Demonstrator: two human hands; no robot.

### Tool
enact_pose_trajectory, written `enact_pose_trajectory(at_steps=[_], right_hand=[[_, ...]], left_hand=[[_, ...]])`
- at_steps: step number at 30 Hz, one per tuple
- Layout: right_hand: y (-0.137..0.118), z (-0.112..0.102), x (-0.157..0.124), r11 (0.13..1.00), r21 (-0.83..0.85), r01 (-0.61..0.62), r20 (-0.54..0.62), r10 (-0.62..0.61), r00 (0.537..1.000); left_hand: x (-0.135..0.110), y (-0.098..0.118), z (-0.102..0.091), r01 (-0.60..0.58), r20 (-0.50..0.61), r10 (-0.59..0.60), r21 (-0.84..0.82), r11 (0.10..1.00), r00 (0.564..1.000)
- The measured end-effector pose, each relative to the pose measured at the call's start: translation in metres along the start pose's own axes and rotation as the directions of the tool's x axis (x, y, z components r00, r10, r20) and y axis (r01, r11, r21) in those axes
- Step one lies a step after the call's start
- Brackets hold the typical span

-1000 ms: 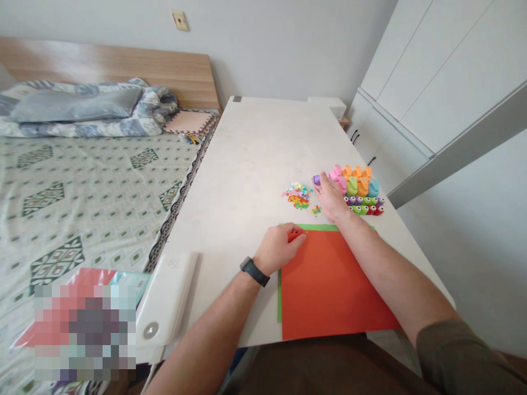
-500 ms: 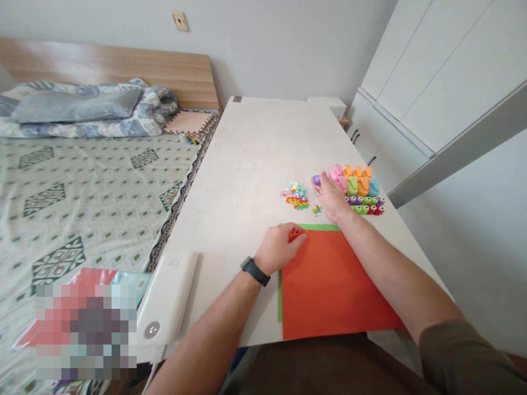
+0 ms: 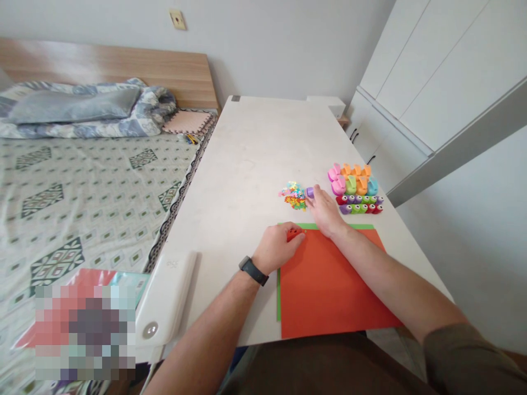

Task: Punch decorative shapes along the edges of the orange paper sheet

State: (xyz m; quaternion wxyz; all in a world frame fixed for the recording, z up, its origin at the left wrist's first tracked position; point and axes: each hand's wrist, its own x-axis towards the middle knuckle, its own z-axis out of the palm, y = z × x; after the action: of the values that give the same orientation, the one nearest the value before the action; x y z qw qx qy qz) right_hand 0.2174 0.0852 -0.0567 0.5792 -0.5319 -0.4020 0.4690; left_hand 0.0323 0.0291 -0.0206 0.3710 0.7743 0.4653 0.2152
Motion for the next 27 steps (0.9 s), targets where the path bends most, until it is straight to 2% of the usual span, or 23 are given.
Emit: enact_pose_trajectory(at_steps=[3,7,11,15,19,21,24,27], right_hand=[[-0.01,-0.003,0.009,0.995,0.103,0.017,-0.059,-0.011,0.998],[-0.027,-0.027,0.004,0.998,0.068,0.002,-0.099,0.005,0.995],[-0.034,-0.046,-0.009,0.993,-0.03,-0.117,-0.06,0.115,0.992],[-0.024,-0.041,-0.012,0.979,-0.077,-0.186,-0.009,0.186,0.982],[-0.016,-0.023,-0.002,0.992,0.02,-0.126,0.101,0.123,0.987],[-0.016,-0.022,0.002,0.997,0.027,-0.078,0.072,0.076,0.995],[-0.021,-0.032,0.003,1.0,-0.026,-0.017,-0.038,0.016,0.999],[-0.023,-0.045,-0.002,0.992,-0.117,-0.049,-0.131,0.034,0.991]], left_hand=[[0.0,0.001,-0.001,0.007,0.003,-0.007,0.001,1.0,1.0],[0.0,0.0,-0.001,0.009,0.003,-0.009,-0.003,1.0,1.0],[0.0,0.0,0.0,0.008,0.001,-0.008,-0.001,1.0,1.0],[0.001,0.001,0.0,0.004,0.003,-0.004,0.01,1.0,1.0],[0.001,0.001,0.0,0.004,0.001,-0.004,0.012,1.0,1.0],[0.0,0.001,0.0,0.003,0.0,-0.003,0.01,1.0,1.0],[0.0,0.0,0.0,0.005,-0.003,-0.005,0.01,1.0,1.0],[0.0,-0.001,0.001,0.002,-0.004,-0.002,0.009,1.0,1.0]])
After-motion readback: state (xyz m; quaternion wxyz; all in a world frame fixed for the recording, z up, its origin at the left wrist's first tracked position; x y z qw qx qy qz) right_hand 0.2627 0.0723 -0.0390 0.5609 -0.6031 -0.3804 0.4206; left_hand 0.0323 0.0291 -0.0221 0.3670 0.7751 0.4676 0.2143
